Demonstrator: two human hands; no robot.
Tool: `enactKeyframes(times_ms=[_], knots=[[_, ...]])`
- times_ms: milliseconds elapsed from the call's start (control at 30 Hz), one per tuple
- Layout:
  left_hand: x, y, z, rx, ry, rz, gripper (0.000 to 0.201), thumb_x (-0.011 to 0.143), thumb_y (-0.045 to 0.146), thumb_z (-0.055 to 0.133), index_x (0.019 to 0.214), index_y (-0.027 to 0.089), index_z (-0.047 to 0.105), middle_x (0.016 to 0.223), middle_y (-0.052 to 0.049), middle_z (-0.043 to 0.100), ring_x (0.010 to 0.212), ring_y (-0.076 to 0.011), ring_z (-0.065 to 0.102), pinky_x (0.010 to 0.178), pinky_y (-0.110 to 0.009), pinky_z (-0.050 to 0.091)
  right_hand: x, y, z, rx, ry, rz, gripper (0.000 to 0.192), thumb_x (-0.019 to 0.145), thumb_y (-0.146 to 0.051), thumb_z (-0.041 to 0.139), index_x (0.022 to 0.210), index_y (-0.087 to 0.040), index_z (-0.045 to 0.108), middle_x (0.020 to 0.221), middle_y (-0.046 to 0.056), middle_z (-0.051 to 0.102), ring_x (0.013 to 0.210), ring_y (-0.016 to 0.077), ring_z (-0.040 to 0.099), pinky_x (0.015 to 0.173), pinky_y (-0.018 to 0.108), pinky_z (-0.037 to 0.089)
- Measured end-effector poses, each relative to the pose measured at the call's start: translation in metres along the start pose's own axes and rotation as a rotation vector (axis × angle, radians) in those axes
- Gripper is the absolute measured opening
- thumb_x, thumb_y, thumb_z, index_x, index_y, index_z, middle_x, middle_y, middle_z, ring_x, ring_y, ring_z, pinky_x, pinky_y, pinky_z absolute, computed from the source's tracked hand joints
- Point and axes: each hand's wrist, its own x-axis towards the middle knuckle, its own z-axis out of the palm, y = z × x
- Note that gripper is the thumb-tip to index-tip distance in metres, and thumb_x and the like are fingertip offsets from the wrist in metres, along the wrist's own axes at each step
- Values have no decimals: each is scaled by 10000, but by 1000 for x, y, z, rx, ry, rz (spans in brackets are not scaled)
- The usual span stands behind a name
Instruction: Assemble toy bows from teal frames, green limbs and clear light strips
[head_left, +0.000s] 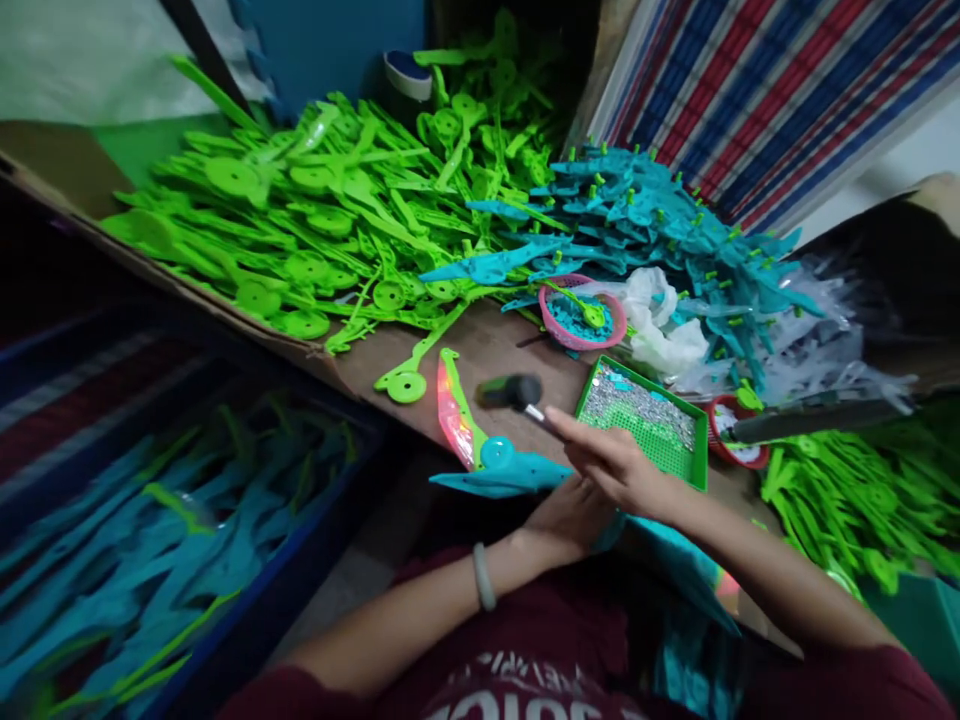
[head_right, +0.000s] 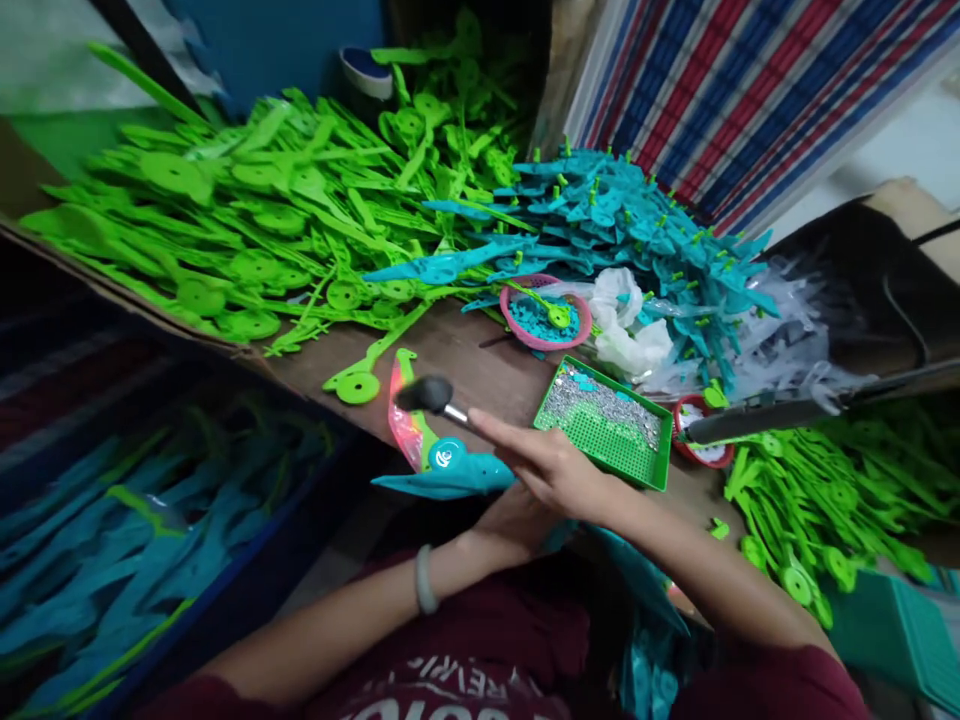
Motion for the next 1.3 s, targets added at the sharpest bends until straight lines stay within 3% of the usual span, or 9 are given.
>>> enactKeyframes(times_ms=[167, 367, 567, 700, 767, 900, 1067, 1200, 1300], knots=[[-7, -2, -20, 91, 36, 139, 385, 952, 112, 377, 1223, 166, 645, 1244, -32, 725, 1192, -196, 672, 1059, -298, 498, -24, 2, -14, -76, -199, 118, 539, 1000, -174, 457, 1531, -269, 453, 912, 51, 754, 679, 117, 620, 669, 228, 464], [-1, -14, -12, 28, 190, 294, 438, 936, 183, 520, 1356, 67, 560, 1311, -211, 680, 1208, -345, 657, 973, -453, 519, -140, -24, -47, 109, 324, 362, 468, 1042, -323, 424, 1498, -254, 503, 1079, 53, 737, 818, 131, 650, 793, 276, 546], [4, -22, -4, 117, 258, 422, 498, 926, 296, 642, 1407, 189, 568, 1363, -145, 672, 1053, -333, 696, 832, -436, 490, -277, -67, 48, -11, 980, 922, 508, 1044, -382, 356, 1527, -270, 468, 640, 14, 620, 436, 152, 491, 478, 305, 505], [5, -18, -9, 163, 263, 434, 521, 925, 297, 653, 1419, 165, 551, 1322, -145, 697, 1008, -329, 701, 796, -426, 475, -293, -70, 110, 31, 826, 893, 461, 1024, -372, 408, 1435, -259, 583, 923, 94, 763, 783, 219, 721, 739, 366, 616], [6, -17, -9, 171, 245, 432, 556, 926, 291, 650, 1452, 166, 520, 1301, -152, 707, 1008, -333, 701, 787, -424, 464, -293, -64, 115, 112, 818, 941, 447, 1014, -385, 441, 1414, -265, 601, 1023, 96, 763, 871, 213, 729, 773, 345, 614], [8, -16, -9, 171, 250, 449, 608, 926, 299, 642, 1494, 167, 472, 1287, -175, 707, 1012, -345, 699, 794, -427, 464, -301, -39, 97, 314, 1169, 1120, 541, 1001, -452, 425, 1507, -268, 486, 660, -22, 597, 436, 102, 486, 428, 224, 454], [9, -17, -12, 204, 244, 478, 586, 941, 323, 622, 1477, 137, 474, 1245, -193, 718, 998, -339, 706, 795, -420, 483, -317, -4, 81, 631, 1141, 1207, 722, 940, -534, 476, 1585, -240, 338, 595, -87, 462, 350, 76, 371, 313, 202, 334], [11, -17, -14, 191, 233, 453, 592, 956, 392, 583, 1478, 142, 463, 1281, -196, 700, 1085, -352, 691, 833, -437, 493, -323, 19, 66, 159, 862, 1243, 611, 1032, -420, 265, 1591, -180, 319, 583, -58, 497, 398, 116, 449, 417, 237, 423], [18, -16, -16, 120, 189, 473, 671, 963, 516, 522, 1480, 94, 450, 1368, -225, 643, 1274, -403, 593, 898, -483, 491, -316, 41, 37, -115, 614, 1206, 511, 1015, -301, 384, 1503, -189, 486, 750, 37, 663, 634, 171, 613, 638, 285, 507]])
